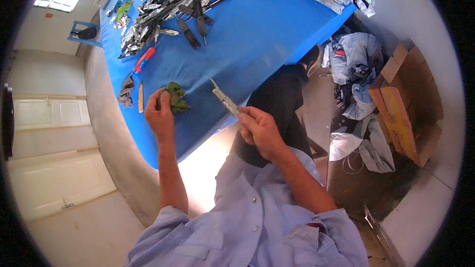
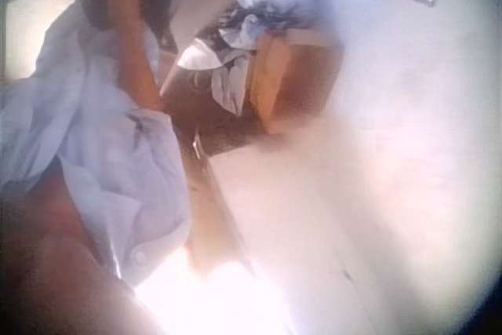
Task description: The person wipes small metallic components with a green cloth and measures their dimensions using a caliper on a blue table.
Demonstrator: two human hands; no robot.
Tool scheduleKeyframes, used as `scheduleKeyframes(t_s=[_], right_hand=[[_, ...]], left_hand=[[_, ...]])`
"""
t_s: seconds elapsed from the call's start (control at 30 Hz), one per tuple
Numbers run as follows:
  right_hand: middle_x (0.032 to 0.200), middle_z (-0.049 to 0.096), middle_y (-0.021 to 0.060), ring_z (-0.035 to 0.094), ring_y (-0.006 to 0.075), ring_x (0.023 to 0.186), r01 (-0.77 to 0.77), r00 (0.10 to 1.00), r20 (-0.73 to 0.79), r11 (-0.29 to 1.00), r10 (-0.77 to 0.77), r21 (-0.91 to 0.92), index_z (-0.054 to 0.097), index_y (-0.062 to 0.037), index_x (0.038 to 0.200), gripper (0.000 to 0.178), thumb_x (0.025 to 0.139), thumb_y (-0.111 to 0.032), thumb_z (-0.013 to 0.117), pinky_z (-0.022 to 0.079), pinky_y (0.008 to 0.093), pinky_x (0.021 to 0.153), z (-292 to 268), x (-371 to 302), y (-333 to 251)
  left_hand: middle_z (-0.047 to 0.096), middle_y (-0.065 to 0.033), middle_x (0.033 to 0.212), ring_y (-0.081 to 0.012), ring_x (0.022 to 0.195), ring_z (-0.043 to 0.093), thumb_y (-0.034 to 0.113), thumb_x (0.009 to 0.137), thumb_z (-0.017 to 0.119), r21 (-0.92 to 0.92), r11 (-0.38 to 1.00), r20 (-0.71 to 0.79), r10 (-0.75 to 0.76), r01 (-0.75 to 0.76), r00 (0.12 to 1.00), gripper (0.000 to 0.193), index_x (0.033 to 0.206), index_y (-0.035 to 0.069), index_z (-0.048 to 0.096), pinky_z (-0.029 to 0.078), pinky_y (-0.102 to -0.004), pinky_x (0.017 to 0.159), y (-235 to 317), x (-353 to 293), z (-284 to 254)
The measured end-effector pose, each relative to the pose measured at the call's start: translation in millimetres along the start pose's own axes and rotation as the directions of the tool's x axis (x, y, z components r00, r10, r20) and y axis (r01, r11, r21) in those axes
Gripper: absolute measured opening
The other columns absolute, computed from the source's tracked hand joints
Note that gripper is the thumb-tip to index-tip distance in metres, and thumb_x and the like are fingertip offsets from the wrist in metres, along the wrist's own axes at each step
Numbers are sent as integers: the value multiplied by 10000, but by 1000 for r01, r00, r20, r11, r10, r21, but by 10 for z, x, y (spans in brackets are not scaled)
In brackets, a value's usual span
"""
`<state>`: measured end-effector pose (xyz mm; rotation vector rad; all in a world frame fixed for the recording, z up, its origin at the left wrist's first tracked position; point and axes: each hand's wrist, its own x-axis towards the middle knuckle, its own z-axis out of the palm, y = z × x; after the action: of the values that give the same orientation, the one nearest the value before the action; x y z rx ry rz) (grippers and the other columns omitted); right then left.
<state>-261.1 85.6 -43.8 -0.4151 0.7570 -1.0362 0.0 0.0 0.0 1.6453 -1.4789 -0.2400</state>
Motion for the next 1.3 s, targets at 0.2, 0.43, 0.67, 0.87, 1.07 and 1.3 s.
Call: scheduleKeyframes(t_s=[0.2, 0.43, 0.67, 0.87, 1.07, 1.3], right_hand=[[694, 444, -35, 377, 53, 530, -24, 998, 68, 984, 12, 179, 577, 36, 1237, 311, 1118, -221, 449, 304, 217, 483, 179, 62, -181], [691, 421, -50, 378, 45, 535, -31, 999, 17, 994, 29, 104, 592, 33, 1221, 314, 1123, -222, 438, 311, 216, 496, 246, 102, -326], [685, 422, -57, 382, 39, 529, -33, 999, -20, 997, 34, 67, 598, 36, 1238, 334, 1124, -234, 438, 316, 215, 495, 262, 113, -251], [675, 432, -56, 384, 37, 515, -60, 996, -58, 997, 62, 43, 613, 36, 1226, 328, 1120, -222, 439, 310, 214, 480, 278, 101, -214], [646, 447, -41, 377, 45, 498, -30, 996, -83, 998, 25, -50, 619, 39, 1219, 341, 1116, -228, 433, 297, 225, 454, 256, 63, -190], [636, 454, -27, 376, 59, 491, -12, 984, -177, 986, -18, -166, 629, 28, 1144, 315, 1107, -229, 450, 287, 230, 442, 314, 53, -212]], left_hand=[[746, -146, 953, -212, 849, 695, 129, 995, 678, -16, 1000, -6, 5, -5, 1000, 192, 1095, -30, 714, 551, -327, 784, -118, 175, 29], [746, -152, 948, -214, 847, 705, 158, 1005, 668, -59, 998, -24, -17, 16, 1000, 207, 1096, -20, 719, 553, -336, 767, -232, 158, 115], [745, -150, 949, -215, 845, 705, 169, 1005, 670, -105, 993, -1, -48, 47, 999, 211, 1089, -17, 722, 552, -332, 759, -216, 161, 90], [752, -132, 1028, -185, 936, 696, 225, 1029, 651, -85, 991, 58, -98, 103, 993, 265, 1165, 9, 724, 545, -325, 830, -210, 147, 54], [736, -138, 1072, -224, 975, 698, 218, 1032, 640, 76, 996, -3, 57, -57, 998, 259, 1157, 3, 715, 550, -350, 860, -188, 146, 93], [694, -156, 1169, -282, 1115, 635, 230, 1035, 622, 39, 999, -100, 2, 2, 995, 271, 1174, 11, 701, 544, -387, 874, -176, 136, 68]])
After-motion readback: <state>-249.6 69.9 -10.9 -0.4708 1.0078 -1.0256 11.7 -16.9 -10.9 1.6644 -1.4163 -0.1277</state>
